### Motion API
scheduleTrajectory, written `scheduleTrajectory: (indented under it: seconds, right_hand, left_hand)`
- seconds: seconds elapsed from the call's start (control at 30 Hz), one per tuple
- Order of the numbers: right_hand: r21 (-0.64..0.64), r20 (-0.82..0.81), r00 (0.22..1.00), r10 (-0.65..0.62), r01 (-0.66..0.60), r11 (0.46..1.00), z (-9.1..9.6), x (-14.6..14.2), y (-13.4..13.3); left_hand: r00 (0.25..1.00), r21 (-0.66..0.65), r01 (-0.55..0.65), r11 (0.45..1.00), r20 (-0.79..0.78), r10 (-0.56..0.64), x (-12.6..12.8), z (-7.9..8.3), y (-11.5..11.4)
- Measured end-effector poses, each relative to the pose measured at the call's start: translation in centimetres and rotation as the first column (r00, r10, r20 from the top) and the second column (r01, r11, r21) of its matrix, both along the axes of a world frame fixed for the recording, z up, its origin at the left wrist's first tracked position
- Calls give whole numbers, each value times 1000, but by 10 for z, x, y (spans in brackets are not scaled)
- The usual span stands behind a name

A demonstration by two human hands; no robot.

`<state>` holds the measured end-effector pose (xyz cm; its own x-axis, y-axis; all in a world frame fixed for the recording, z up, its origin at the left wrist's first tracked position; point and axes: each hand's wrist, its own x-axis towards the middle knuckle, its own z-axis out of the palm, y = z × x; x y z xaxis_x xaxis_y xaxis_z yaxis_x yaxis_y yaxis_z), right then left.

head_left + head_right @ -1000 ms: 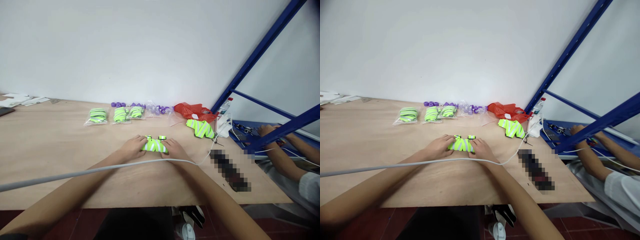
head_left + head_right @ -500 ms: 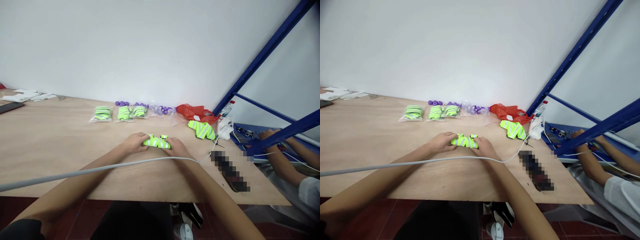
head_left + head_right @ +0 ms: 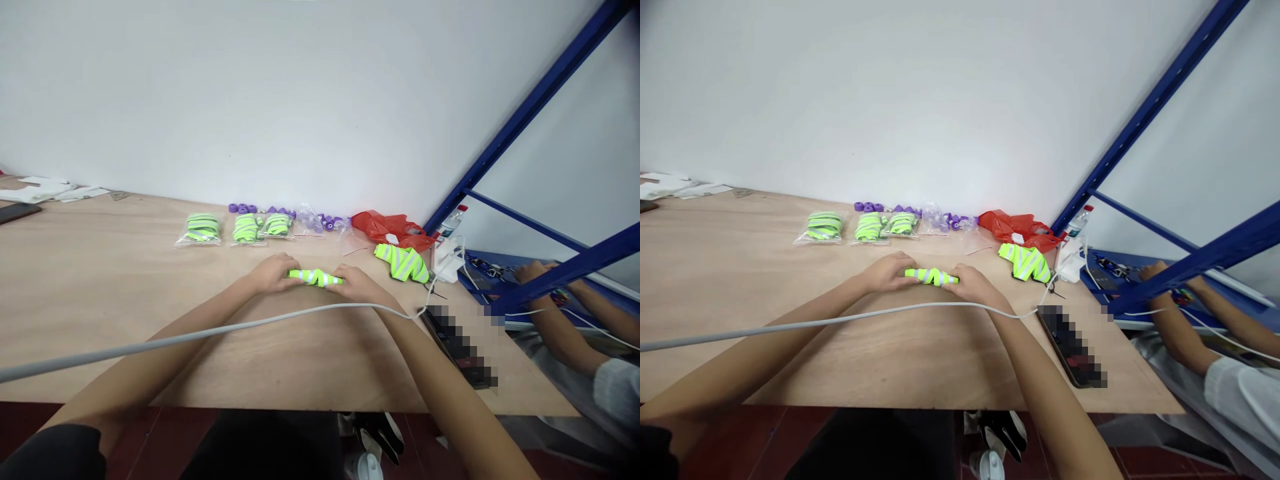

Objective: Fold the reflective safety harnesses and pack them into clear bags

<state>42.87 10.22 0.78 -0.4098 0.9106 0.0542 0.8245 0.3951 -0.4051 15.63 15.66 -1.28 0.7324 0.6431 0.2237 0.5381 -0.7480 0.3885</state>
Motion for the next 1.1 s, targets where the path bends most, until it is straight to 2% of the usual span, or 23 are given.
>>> scheduleTrajectory:
  seconds: [0.2, 0.33, 0.5, 0.63, 0.87, 1.1]
  right_hand:
    - [-259, -63, 997, 48, -63, 964, 15, 7, 29]
    - [-309, -62, 995, 76, -92, 947, 31, 5, 40]
    - [-348, 100, 994, 52, -14, 937, 46, -7, 48]
    - [-402, 244, 968, 62, 43, 915, 38, -19, 60]
    - [-368, 295, 953, 71, 45, 929, 10, -28, 73]
    - [-344, 316, 943, 109, 7, 939, 13, -35, 67]
  left_hand:
    - [1000, -107, -17, 994, -2, 17, 10, 13, 15]
    - [999, -193, -34, 981, -24, 30, 16, 16, 23]
    - [998, -255, -31, 966, -61, 16, 18, 21, 27]
    - [995, -278, -23, 960, -100, -5, 18, 25, 28]
    - [981, -284, -56, 957, -194, 0, 24, 30, 30]
    - [950, -302, -119, 946, -312, 20, 38, 17, 33]
